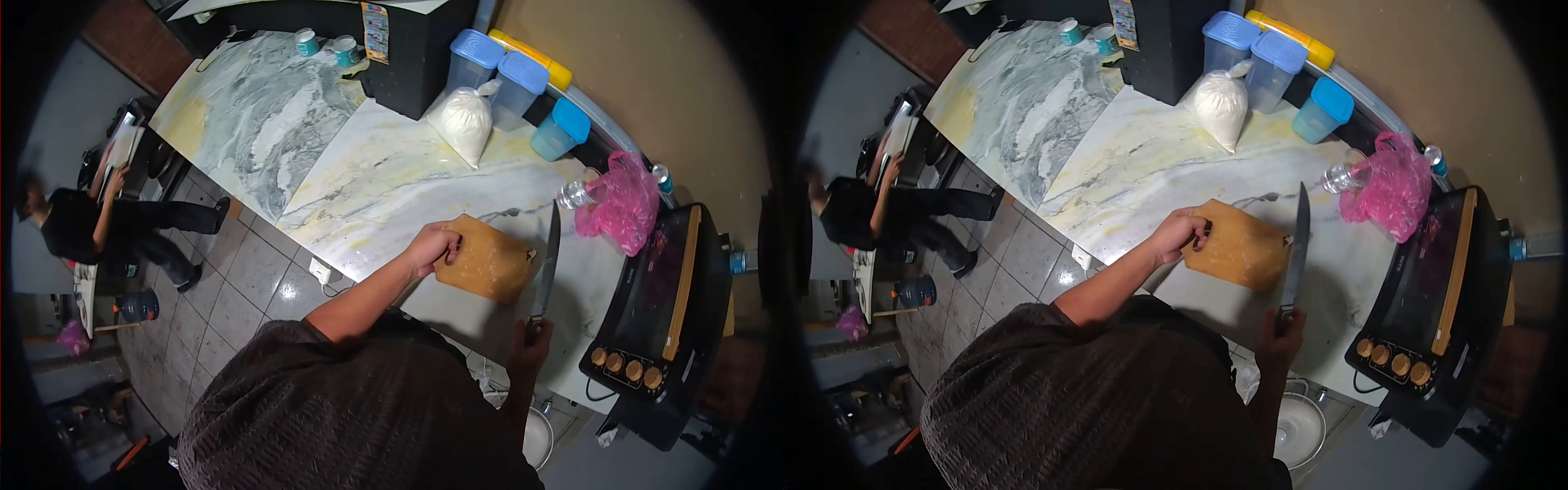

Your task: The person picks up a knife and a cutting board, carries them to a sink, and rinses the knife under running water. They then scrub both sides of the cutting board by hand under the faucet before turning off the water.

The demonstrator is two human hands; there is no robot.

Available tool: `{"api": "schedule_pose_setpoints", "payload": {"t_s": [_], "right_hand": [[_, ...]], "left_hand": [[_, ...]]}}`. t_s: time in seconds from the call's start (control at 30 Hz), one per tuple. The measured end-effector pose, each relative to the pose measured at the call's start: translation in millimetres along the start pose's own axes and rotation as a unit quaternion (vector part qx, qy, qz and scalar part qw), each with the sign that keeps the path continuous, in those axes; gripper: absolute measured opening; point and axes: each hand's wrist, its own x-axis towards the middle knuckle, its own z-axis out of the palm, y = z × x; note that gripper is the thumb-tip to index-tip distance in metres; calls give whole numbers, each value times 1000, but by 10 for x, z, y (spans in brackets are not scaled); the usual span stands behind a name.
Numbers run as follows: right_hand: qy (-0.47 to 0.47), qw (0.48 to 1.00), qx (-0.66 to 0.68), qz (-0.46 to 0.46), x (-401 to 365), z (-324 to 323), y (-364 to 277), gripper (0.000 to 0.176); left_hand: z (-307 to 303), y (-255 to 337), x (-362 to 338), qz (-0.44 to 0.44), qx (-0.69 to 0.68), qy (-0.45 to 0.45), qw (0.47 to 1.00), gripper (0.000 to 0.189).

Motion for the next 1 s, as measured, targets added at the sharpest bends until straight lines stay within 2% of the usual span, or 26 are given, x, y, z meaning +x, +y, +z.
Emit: {"api": "schedule_pose_setpoints", "payload": {"t_s": [0.07, 0.13, 0.23, 0.33, 0.47, 0.53, 0.63, 0.73, 0.77, 0.83, 1.0], "right_hand": [[-10, 1000, 11, 27, 36, -12, -25, 23], [-52, 996, -69, 2, 107, -74, 23, 28], [-95, 990, -96, -29, 211, -119, 37, 29], [-85, 994, -47, -59, 286, -39, 71, 26], [-107, 993, -21, -45, 383, -14, -10, 22], [-123, 989, -12, -84, 423, -10, -110, 23], [-178, 982, -5, -64, 471, -54, -241, 16], [-192, 978, -23, -79, 515, -58, -243, 14], [-191, 978, -23, -77, 525, -62, -249, 14], [-173, 976, -17, -133, 540, -60, -274, 14], [-162, 976, -28, -142, 530, -141, -282, 16]], "left_hand": [[-103, 64, -116, 0, 2, 20, 1000, 10], [-230, 103, -215, 43, -7, 33, 998, 12], [-351, 196, -401, 52, -26, 42, 997, 13], [-448, 177, -506, 53, -35, 51, 997, 12], [-428, 106, -577, 11, -78, 55, 995, 8], [-417, 21, -567, -20, -86, 53, 995, 9], [-255, -72, -604, 1, -61, 85, 995, 10], [-200, -152, -616, -19, -64, 77, 995, 11], [-172, -180, -627, -21, -63, 76, 995, 11], [-104, -193, -669, -28, -91, 86, 992, 11], [-48, -221, -753, -63, -68, 66, 993, 11]]}}
